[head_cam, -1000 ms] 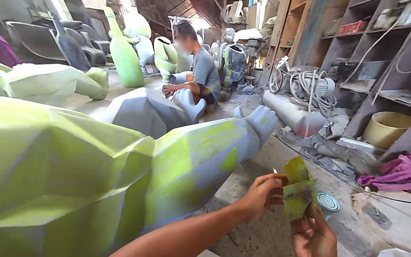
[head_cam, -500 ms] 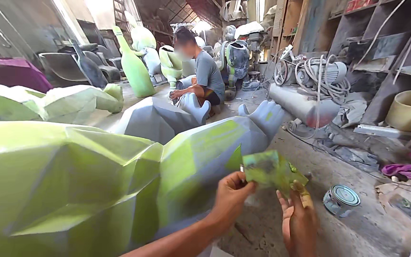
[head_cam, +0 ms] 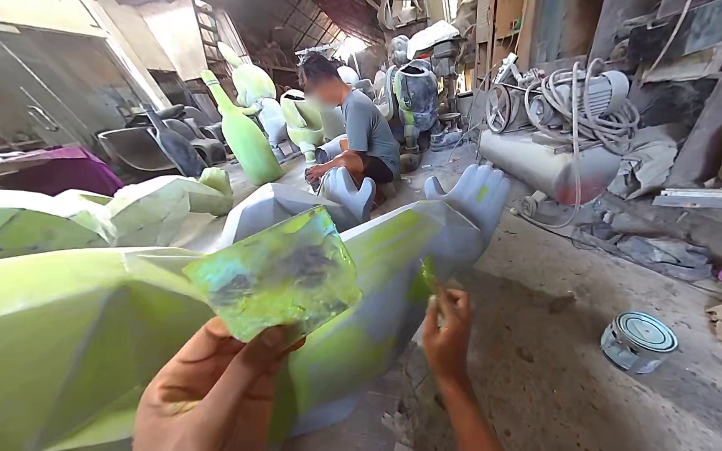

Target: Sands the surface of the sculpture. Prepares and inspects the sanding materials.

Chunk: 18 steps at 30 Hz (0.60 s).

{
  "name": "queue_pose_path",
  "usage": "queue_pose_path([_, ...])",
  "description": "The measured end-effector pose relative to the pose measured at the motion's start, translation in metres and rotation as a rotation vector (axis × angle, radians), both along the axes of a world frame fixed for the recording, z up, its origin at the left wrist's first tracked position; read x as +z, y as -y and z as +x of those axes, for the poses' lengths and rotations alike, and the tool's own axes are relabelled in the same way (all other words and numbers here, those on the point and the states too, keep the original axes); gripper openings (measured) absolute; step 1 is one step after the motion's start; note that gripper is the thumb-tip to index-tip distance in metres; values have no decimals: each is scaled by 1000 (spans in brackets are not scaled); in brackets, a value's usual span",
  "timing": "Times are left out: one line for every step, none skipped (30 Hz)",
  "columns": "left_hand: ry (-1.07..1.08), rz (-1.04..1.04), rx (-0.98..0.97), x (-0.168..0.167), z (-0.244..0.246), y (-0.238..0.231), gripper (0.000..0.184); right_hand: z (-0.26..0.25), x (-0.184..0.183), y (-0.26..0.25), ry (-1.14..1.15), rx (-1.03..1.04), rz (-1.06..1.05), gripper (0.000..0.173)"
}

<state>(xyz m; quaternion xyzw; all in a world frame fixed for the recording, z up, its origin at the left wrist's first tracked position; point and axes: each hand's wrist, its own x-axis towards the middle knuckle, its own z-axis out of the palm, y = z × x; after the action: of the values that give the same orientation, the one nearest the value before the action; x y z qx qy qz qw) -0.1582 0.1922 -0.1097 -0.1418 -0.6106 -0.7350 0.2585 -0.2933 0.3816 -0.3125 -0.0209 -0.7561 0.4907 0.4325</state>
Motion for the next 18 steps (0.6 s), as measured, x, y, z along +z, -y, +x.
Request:
queue_pose_path([-15,-19,-18,1,1,4,20,1,-4,18,60,27,70,39])
queue_pose_path([-29,-31,-32,1,1,7,21,3,-8,36,127,25,147,43])
queue_pose_path([-41,-39,-40,1,1,10,21,6,-13,50,185,-2,225,48])
queue_pose_path([-48,-40,-43,1,0,12,22,10,-18,60,224,-40,289,50])
queue_pose_path([-53,-40,-51,1,-2,13,22,14,-23,65,243,-81,340,51])
queue_pose_path([-61,-36,-55,1,-4,14,23,18,-29,66,248,-108,383,52])
queue_pose_path([-72,-31,-56,1,-7,14,23,21,-35,63,234,-115,422,52])
queue_pose_path([-84,-30,-51,1,-10,13,23,25,-39,56,223,-85,443,54])
queue_pose_path([-97,-28,-48,0,-13,12,22,28,-39,46,213,-35,434,54])
queue_pose_path([-109,-23,-39,0,-16,12,21,29,-33,33,203,24,380,53])
queue_pose_path([-116,-23,-31,0,-19,13,20,25,-22,17,180,80,295,49])
queue_pose_path([-117,-19,-20,0,-22,15,19,16,-11,-1,147,105,216,47])
queue_pose_path([-113,-8,-14,0,-24,17,18,2,-1,-18,108,112,143,45])
queue_pose_path([-109,3,-13,-1,-25,20,18,-14,7,-33,102,115,92,45])
queue_pose_path([-103,16,-12,-2,-26,23,18,-30,12,-44,131,120,65,47])
queue_pose_path([-96,24,-18,-3,-25,26,18,-43,16,-49,175,129,47,49])
queue_pose_path([-88,33,-20,-3,-24,29,19,-50,18,-47,206,127,34,49])
queue_pose_path([-77,39,-18,-3,-23,31,21,-52,19,-41,224,115,35,49])
